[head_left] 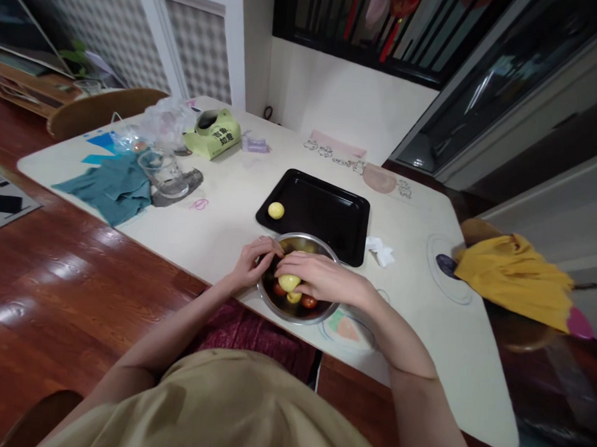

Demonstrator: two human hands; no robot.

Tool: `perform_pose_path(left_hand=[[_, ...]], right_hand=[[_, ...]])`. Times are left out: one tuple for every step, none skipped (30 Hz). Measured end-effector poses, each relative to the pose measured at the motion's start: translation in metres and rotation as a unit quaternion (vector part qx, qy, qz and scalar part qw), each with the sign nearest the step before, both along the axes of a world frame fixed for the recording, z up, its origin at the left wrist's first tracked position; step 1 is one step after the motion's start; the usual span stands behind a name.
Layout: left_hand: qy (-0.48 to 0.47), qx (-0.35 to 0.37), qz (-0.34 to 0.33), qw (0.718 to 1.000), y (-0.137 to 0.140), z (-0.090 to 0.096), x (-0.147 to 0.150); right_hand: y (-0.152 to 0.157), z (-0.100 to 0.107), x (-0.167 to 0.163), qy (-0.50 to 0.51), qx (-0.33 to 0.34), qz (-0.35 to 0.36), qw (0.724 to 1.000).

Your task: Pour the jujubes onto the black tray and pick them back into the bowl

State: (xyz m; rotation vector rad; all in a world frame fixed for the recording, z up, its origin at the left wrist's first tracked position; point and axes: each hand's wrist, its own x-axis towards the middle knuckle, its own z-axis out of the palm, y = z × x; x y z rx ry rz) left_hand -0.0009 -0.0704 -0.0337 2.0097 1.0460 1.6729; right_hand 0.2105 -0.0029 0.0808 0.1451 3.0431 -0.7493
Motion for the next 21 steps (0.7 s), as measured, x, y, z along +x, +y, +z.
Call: perform_pose_path(left_hand=[[0.002,-0.002,0.002,1.000,0.000,0.000,0.000],[0.004,-0.004,0.002,1.000,0.000,0.001,0.000],[0.006,-0.005,0.002,1.000,0.000,0.001,0.000],[0.007,-0.006,0.001,1.000,0.000,0.002,0.000],[0.007,-0.005,0.000,1.000,0.000,0.002,0.000],[0.005,-0.005,-0.001,1.000,0.000,0.002,0.000],[0.003,-0.006,-0.002,1.000,0.000,0.003,0.000],[0.001,-0.008,-0.002,1.000,0.000,0.003,0.000],[-0.001,-0.011,-0.002,1.000,0.000,0.003,0.000],[-0.001,-0.015,-0.003,1.000,0.000,0.003,0.000],[-0.001,-0.019,-0.005,1.000,-0.001,0.003,0.000],[0.000,-0.022,-0.008,1.000,-0.001,0.003,0.000],[0.001,-0.025,-0.010,1.000,-0.001,0.003,0.000],[0.002,-0.030,-0.011,0.999,-0.001,0.003,0.000],[0.002,-0.033,-0.012,0.999,0.000,0.003,0.000],[0.002,-0.036,-0.011,0.999,0.000,0.003,0.000],[0.001,-0.037,-0.012,0.999,0.000,0.003,0.000],[0.002,-0.037,-0.013,0.999,0.000,0.003,0.000],[0.002,-0.036,-0.015,0.999,0.001,0.002,0.000],[0.002,-0.034,-0.016,0.999,0.001,0.002,0.000],[0.002,-0.032,-0.017,0.999,0.001,0.002,0.001]], right_hand=[[0.001,0.000,0.001,0.005,-0.004,-0.001,1.000],[0.002,0.001,0.002,0.009,-0.007,-0.002,1.000],[0.003,0.002,0.003,0.014,-0.009,-0.003,1.000],[0.005,0.003,0.004,0.020,-0.010,-0.004,1.000],[0.006,0.004,0.005,0.028,-0.010,-0.006,1.000],[0.008,0.005,0.005,0.037,-0.011,-0.008,0.999],[0.010,0.006,0.006,0.048,-0.012,-0.014,0.999],[0.012,0.007,0.006,0.058,-0.012,-0.021,0.998],[0.016,0.009,0.006,0.067,-0.011,-0.031,0.997],[0.020,0.009,0.004,0.076,-0.010,-0.043,0.996],[0.025,0.010,0.003,0.085,-0.007,-0.055,0.995],[0.030,0.010,0.000,0.093,-0.004,-0.066,0.993],[0.037,0.009,-0.003,0.101,-0.002,-0.076,0.992],[0.043,0.007,-0.007,0.111,-0.001,-0.087,0.990],[0.051,0.005,-0.011,0.121,-0.003,-0.099,0.988],[0.058,0.002,-0.016,0.129,-0.005,-0.110,0.986],[0.066,-0.002,-0.021,0.135,-0.008,-0.119,0.984],[0.074,-0.006,-0.026,0.136,-0.010,-0.125,0.983],[0.082,-0.012,-0.030,0.134,-0.011,-0.128,0.983],[0.090,-0.018,-0.035,0.128,-0.010,-0.129,0.983],[0.099,-0.024,-0.040,0.120,-0.008,-0.129,0.984]])
